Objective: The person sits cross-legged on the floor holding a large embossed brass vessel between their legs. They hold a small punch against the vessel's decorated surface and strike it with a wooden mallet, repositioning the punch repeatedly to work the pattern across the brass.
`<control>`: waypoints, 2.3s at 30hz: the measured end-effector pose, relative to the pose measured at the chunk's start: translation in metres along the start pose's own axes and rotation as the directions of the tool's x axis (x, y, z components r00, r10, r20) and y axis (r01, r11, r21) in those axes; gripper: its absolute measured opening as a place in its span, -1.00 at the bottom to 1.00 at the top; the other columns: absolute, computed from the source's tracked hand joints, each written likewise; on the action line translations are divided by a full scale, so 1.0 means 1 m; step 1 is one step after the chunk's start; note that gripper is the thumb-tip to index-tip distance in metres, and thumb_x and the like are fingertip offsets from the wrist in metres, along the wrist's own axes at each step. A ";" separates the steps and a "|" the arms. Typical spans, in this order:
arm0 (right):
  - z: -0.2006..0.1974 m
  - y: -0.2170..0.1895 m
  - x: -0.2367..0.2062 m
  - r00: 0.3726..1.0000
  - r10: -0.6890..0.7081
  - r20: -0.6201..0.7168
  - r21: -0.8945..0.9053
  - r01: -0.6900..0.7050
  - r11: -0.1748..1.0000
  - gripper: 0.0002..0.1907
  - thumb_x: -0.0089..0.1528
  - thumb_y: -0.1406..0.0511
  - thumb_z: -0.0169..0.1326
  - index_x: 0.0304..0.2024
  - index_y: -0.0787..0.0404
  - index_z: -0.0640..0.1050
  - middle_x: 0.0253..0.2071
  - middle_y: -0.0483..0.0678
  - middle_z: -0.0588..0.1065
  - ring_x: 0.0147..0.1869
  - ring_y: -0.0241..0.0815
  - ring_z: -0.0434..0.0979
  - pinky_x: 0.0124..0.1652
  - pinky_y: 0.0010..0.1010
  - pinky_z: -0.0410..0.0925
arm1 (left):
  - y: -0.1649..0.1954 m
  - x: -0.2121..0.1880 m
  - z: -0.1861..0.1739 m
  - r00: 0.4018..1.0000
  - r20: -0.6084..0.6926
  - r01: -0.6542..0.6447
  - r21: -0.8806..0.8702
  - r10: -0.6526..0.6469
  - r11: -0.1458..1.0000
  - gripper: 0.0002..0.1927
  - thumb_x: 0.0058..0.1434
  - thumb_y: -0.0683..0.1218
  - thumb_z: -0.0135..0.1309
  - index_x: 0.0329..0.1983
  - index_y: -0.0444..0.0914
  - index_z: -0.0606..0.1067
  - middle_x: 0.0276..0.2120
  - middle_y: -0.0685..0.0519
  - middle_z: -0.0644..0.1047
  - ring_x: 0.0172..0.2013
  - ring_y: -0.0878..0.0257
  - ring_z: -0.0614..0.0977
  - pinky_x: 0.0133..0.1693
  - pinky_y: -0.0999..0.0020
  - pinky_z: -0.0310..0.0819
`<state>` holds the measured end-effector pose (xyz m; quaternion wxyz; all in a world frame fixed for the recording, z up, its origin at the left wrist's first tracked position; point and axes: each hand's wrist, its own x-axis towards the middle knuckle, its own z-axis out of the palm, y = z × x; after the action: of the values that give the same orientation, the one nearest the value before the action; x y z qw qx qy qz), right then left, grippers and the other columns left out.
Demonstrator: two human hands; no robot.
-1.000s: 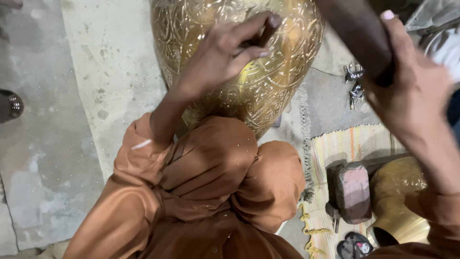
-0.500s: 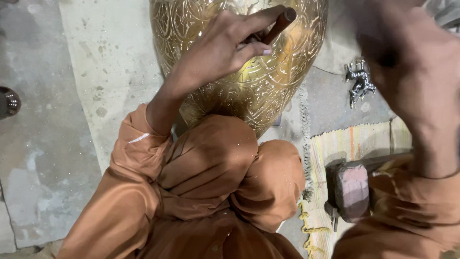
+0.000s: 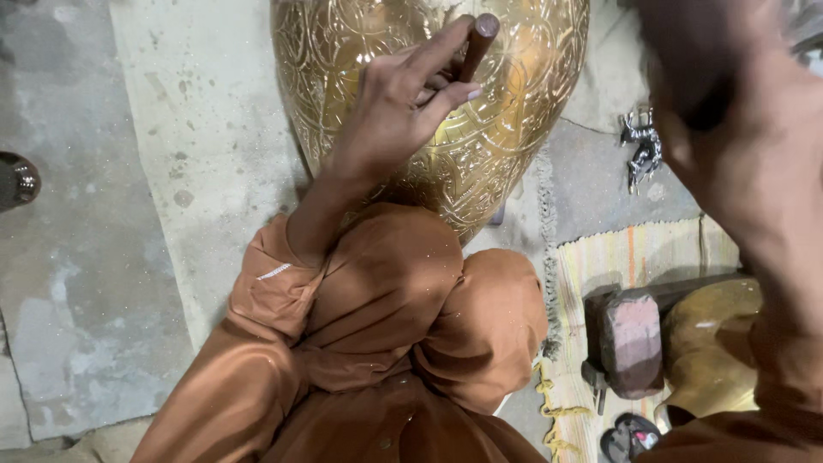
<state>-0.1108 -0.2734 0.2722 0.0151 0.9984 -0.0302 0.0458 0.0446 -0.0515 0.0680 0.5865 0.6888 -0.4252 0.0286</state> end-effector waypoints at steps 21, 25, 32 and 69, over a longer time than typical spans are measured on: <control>0.003 0.006 0.005 0.937 -0.318 -0.147 0.069 0.330 0.941 -0.56 0.34 0.56 0.19 0.22 0.32 0.37 -0.11 0.18 0.52 -0.09 0.06 0.58 -0.10 -0.29 0.43 | 0.020 -0.020 -0.002 0.999 -0.019 0.047 -0.051 -0.048 0.998 -0.82 0.43 -0.18 0.17 0.05 -0.19 0.50 -0.18 -0.08 0.66 -0.27 0.22 0.74 -0.22 0.32 0.71; 0.000 0.001 0.003 0.943 -0.318 -0.095 -0.095 0.309 0.946 -0.37 0.20 0.54 0.26 0.30 0.26 0.39 -0.13 0.20 0.52 -0.11 0.16 0.59 -0.14 -0.17 0.45 | 0.018 -0.016 -0.004 0.996 -0.032 0.081 -0.094 -0.084 0.992 -0.78 0.47 -0.16 0.16 0.14 -0.19 0.48 -0.17 -0.04 0.67 -0.20 0.22 0.76 -0.17 0.35 0.71; 0.046 0.012 0.009 0.980 -0.162 -0.113 -0.261 0.128 0.957 -0.29 0.08 0.43 0.32 0.29 0.17 0.43 -0.25 0.09 0.54 -0.31 0.06 0.59 -0.46 -0.19 0.31 | -0.001 -0.003 -0.019 0.990 0.139 -0.027 -0.064 0.036 0.998 -0.49 0.47 -0.11 0.22 0.43 -0.17 0.35 -0.11 0.02 0.69 -0.20 0.21 0.78 -0.12 0.26 0.76; 0.105 0.014 -0.085 0.878 0.478 -0.004 0.812 -0.276 0.514 -0.51 0.27 0.35 0.37 0.16 0.25 0.44 -0.20 -0.07 0.53 -0.24 -0.28 0.56 -0.23 -0.46 0.46 | 0.034 0.043 -0.069 0.948 0.248 0.246 -0.179 -0.199 0.952 -0.50 0.40 -0.14 0.21 0.33 -0.27 0.33 -0.13 -0.04 0.60 -0.20 0.26 0.73 -0.12 0.41 0.72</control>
<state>-0.1868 -0.2863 0.1605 -0.4349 0.8558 -0.2225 0.1702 0.0831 -0.0159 0.1391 0.6022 0.6661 -0.4093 -0.1617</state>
